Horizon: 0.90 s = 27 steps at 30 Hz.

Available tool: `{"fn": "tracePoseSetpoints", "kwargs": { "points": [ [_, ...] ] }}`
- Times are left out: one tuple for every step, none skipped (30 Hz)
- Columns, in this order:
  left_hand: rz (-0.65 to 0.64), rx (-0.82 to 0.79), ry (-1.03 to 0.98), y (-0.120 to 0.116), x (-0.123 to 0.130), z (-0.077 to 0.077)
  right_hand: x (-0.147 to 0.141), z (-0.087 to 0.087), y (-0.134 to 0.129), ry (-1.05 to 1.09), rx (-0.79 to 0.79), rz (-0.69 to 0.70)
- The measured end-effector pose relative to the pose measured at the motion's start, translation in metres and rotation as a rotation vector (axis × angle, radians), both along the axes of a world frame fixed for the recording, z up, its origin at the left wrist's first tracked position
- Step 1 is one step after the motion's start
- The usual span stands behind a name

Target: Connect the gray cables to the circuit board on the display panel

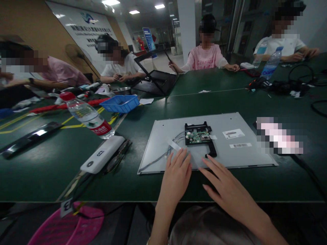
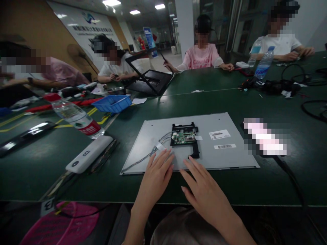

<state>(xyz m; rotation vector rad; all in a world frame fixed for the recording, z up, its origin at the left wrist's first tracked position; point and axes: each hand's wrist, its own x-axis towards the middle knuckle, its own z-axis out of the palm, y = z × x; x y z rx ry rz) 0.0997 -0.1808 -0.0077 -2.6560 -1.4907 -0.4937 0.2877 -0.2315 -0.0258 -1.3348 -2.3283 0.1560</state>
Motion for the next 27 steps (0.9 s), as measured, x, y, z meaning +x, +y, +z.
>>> {"fn": "tracePoseSetpoints", "kwargs": {
  "points": [
    [0.011, 0.005, -0.004, 0.0, -0.001, -0.001, 0.0, 0.0, -0.001, -0.001, -0.015, -0.004],
    [0.023, 0.008, -0.006, -0.001, -0.001, -0.003, 0.001, 0.0, -0.001, 0.001, -0.029, -0.008],
    [0.036, 0.008, -0.009, -0.001, -0.001, -0.004, 0.001, 0.0, -0.001, 0.006, -0.04, -0.012],
    [0.05, 0.006, -0.012, 0.0, -0.002, -0.006, 0.001, 0.0, -0.001, 0.012, -0.051, -0.015],
    [0.062, 0.002, -0.015, 0.0, -0.002, -0.007, 0.001, 0.0, -0.001, 0.019, -0.058, -0.018],
    [0.072, -0.003, -0.02, 0.0, -0.002, -0.008, 0.001, 0.0, -0.001, 0.026, -0.064, -0.019],
    [0.081, -0.008, -0.026, 0.0, -0.002, -0.009, 0.001, 0.0, -0.001, 0.032, -0.066, -0.022],
    [0.089, -0.011, -0.034, 0.0, -0.002, -0.009, 0.001, 0.0, -0.001, 0.036, -0.068, -0.026],
    [0.096, -0.01, -0.043, 0.0, -0.001, -0.009, 0.001, 0.0, -0.001, 0.038, -0.069, -0.03],
    [0.102, -0.008, -0.05, 0.0, -0.001, -0.009, 0.001, 0.0, -0.001, 0.038, -0.069, -0.031],
    [0.109, -0.004, -0.055, 0.0, -0.001, -0.009, 0.001, 0.0, -0.001, 0.037, -0.07, -0.031],
    [0.116, -0.001, -0.056, 0.0, -0.001, -0.009, 0.001, 0.0, 0.0, 0.036, -0.071, -0.032],
    [0.121, 0.001, -0.057, 0.0, -0.001, -0.009, 0.001, 0.001, 0.0, 0.036, -0.071, -0.033],
    [0.125, 0.001, -0.057, 0.0, -0.001, -0.009, 0.0, 0.001, 0.0, 0.036, -0.072, -0.035],
    [0.13, -0.001, -0.058, 0.0, -0.001, -0.01, 0.0, 0.002, 0.0, 0.036, -0.072, -0.037],
    [0.135, -0.001, -0.062, 0.0, -0.001, -0.011, 0.0, 0.002, 0.0, 0.035, -0.073, -0.038],
    [0.138, 0.002, -0.069, 0.0, -0.002, -0.013, 0.0, 0.003, 0.0, 0.034, -0.073, -0.038],
    [0.142, 0.005, -0.077, 0.001, -0.002, -0.015, 0.0, 0.003, 0.0, 0.032, -0.073, -0.036],
    [0.147, 0.01, -0.086, 0.001, -0.003, -0.016, 0.0, 0.003, 0.0, 0.029, -0.073, -0.035],
    [0.153, 0.016, -0.094, 0.001, -0.003, -0.017, 0.0, 0.003, -0.001, 0.026, -0.072, -0.034],
    [0.16, 0.019, -0.102, 0.001, -0.003, -0.017, 0.0, 0.003, -0.001, 0.023, -0.069, -0.033],
    [0.167, 0.021, -0.109, 0.001, -0.003, -0.017, 0.0, 0.003, -0.001, 0.021, -0.066, -0.033],
    [0.173, 0.022, -0.117, 0.001, -0.003, -0.017, 0.001, 0.003, -0.001, 0.018, -0.063, -0.032],
    [0.175, 0.023, -0.126, 0.001, -0.002, -0.016, 0.001, 0.003, -0.001, 0.016, -0.059, -0.031],
    [0.174, 0.024, -0.136, 0.0, -0.002, -0.015, 0.0, 0.003, -0.001, 0.016, -0.057, -0.03],
    [0.173, 0.024, -0.146, 0.0, -0.002, -0.015, 0.0, 0.003, -0.001, 0.017, -0.055, -0.03],
    [0.173, 0.024, -0.157, 0.0, -0.003, -0.014, 0.0, 0.003, -0.001, 0.017, -0.056, -0.031]
  ]
}}
